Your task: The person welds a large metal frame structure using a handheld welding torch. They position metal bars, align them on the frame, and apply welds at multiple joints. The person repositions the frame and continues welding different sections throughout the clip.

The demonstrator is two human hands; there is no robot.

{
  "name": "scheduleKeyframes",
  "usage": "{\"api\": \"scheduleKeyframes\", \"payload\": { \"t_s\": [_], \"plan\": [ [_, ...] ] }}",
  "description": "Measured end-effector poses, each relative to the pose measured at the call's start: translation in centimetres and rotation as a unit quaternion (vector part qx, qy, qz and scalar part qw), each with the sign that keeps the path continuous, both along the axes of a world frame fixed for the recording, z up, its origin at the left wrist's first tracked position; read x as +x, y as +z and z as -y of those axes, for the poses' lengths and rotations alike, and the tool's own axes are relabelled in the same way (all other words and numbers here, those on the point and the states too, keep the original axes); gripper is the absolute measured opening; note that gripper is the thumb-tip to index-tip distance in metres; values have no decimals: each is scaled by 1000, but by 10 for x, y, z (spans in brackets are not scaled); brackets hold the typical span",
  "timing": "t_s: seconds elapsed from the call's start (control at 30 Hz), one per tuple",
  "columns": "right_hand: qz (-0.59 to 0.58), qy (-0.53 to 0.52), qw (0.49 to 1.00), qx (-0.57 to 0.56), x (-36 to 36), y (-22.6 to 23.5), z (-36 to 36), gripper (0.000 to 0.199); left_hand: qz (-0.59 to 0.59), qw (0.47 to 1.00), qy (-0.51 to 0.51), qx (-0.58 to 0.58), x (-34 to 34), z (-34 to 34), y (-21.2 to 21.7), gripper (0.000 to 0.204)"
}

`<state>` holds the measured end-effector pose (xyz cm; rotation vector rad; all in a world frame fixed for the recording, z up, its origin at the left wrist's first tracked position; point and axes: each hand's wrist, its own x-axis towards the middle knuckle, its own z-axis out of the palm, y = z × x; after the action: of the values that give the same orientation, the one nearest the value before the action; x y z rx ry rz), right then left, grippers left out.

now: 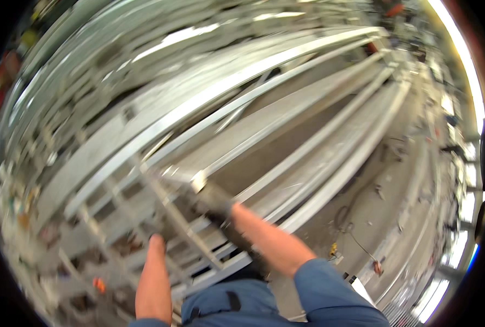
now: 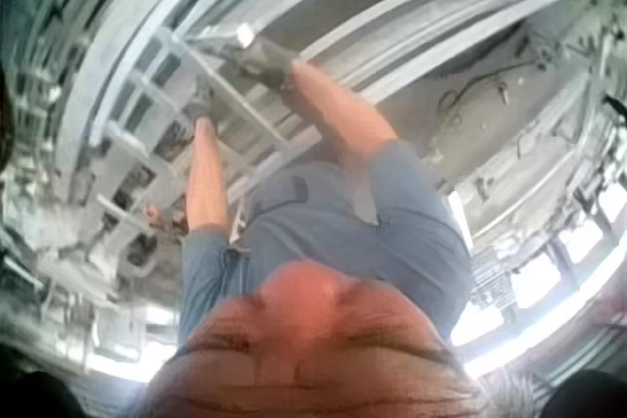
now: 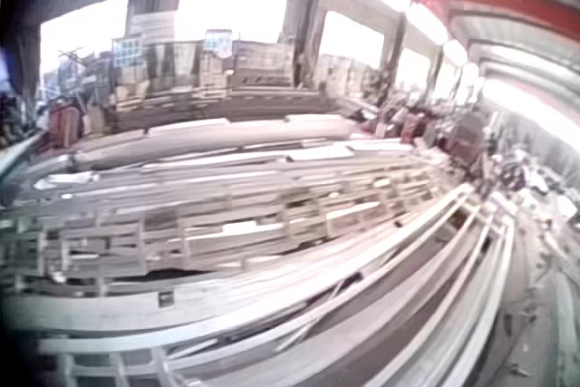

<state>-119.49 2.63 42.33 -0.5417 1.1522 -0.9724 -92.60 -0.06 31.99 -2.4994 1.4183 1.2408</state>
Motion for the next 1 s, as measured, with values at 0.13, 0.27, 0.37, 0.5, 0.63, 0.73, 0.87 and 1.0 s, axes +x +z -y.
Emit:
{"api": "scheduleKeyframes", "payload": {
  "t_s": [0.13,0.27,0.37,0.5,0.63,0.73,0.87,1.0],
  "plan": [
    [19,-76,997,19,-6,-3,-43,42,-7,997,-44,62,8,8,-33,100],
    [-58,-108,992,26,-50,46,-121,43,-15,999,1,34,-5,13,-73,102],
    [-98,-136,985,34,-61,103,-181,37,-38,999,14,10,10,32,-83,102],
    [-328,-238,910,-81,-72,21,-324,35,27,992,-109,-53,28,18,-105,92],
    [-296,-331,885,137,-80,40,-437,35,75,944,-233,-223,-19,-39,0,51],
    [-210,-437,858,171,-81,-20,-535,35,-117,856,-368,-343,-96,-117,41,46],
    [-129,-488,848,162,-118,-68,-607,37,-16,776,-604,-179,-222,-217,4,117],
    [-140,-513,815,231,-136,-52,-669,38,50,731,-627,-266,-332,-295,-1,126]
  ]
}}
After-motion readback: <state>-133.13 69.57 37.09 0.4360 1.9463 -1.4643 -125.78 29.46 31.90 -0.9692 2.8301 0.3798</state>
